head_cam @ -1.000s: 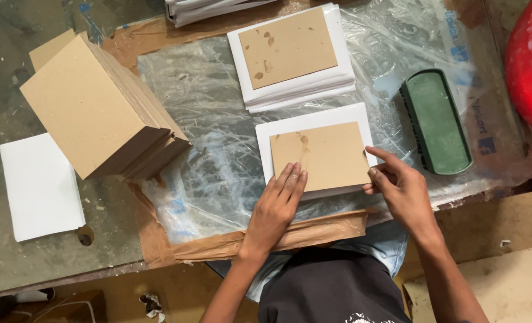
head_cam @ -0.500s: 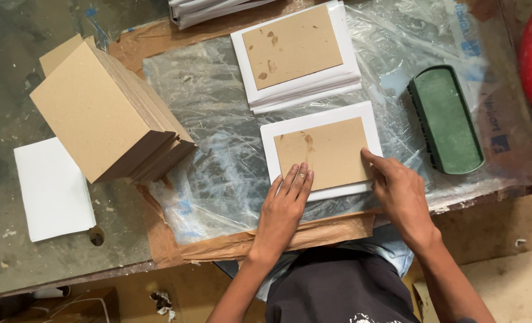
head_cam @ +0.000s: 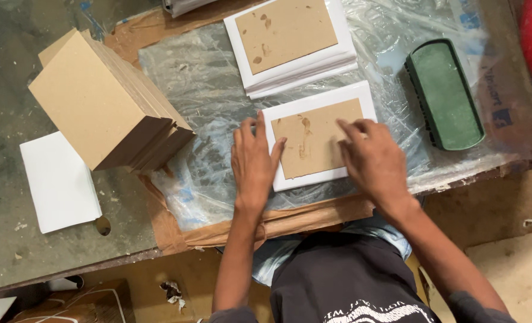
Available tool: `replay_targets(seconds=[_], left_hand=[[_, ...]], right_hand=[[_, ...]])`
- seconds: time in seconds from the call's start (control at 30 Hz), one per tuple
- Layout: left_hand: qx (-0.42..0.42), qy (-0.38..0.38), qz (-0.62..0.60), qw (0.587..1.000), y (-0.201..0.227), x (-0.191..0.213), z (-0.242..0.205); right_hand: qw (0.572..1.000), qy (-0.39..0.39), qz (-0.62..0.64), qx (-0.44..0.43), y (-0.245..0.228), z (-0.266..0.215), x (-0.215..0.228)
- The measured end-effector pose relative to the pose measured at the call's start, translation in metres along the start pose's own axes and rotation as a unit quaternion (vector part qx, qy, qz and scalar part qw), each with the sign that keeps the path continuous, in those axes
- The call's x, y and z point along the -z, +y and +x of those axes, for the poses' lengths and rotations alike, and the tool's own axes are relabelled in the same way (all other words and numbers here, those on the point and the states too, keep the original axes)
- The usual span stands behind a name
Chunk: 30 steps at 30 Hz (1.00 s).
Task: The person assembles picture frames by placing a brown cardboard insert onto a white frame base and pressing it down. They then use a green rectangular tool to smooth the surface of the cardboard, ensuring it is flat and secure within the frame. The process is repeated for multiple frames on a workbench covered with plastic.
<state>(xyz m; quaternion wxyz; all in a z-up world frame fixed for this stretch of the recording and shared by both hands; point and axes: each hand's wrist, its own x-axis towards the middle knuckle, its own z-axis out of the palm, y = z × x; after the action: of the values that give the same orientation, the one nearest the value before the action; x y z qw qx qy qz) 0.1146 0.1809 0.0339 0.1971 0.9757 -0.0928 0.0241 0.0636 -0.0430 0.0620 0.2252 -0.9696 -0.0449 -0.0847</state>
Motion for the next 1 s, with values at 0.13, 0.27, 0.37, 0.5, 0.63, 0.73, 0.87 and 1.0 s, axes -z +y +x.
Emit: replay_targets(seconds=[0.13, 0.27, 0.37, 0.5, 0.63, 0.73, 0.87, 1.0], left_hand=[[0.045, 0.001, -0.027, 0.999, -0.002, 0.007, 0.009], [0.038, 0.045, -0.039, 0.998, -0.001, 0.0, 0.005], [0.044, 0.06, -0.066, 0.995, -0.001, 0.0, 0.006], [0.083, 0.036, -0.13, 0.987, -0.004, -0.002, 0.01], [0.047, 0.056, -0.148, 0.986, -0.004, -0.007, 0.01], [0.058, 0.072, -0.165, 0.982, 0.002, -0.006, 0.006], [0.193, 0.004, -0.214, 0.958, 0.015, 0.005, -0.007], [0.163, 0.02, -0.194, 0.967, 0.028, 0.006, -0.038]], right_hand=[[0.999, -0.029, -0.009, 0.039, -0.01, -0.006, -0.011], [0.998, -0.039, -0.034, 0.026, -0.01, -0.011, -0.023], [0.998, -0.048, -0.027, 0.01, -0.01, -0.013, -0.024], [0.999, -0.041, -0.027, 0.01, -0.01, -0.013, -0.024], [0.999, -0.036, -0.027, 0.012, -0.01, -0.012, -0.023], [0.999, -0.03, -0.024, 0.014, -0.009, -0.013, -0.023], [0.999, -0.025, -0.024, 0.011, -0.01, -0.013, -0.023], [0.999, -0.031, -0.023, 0.001, -0.011, -0.014, -0.023]])
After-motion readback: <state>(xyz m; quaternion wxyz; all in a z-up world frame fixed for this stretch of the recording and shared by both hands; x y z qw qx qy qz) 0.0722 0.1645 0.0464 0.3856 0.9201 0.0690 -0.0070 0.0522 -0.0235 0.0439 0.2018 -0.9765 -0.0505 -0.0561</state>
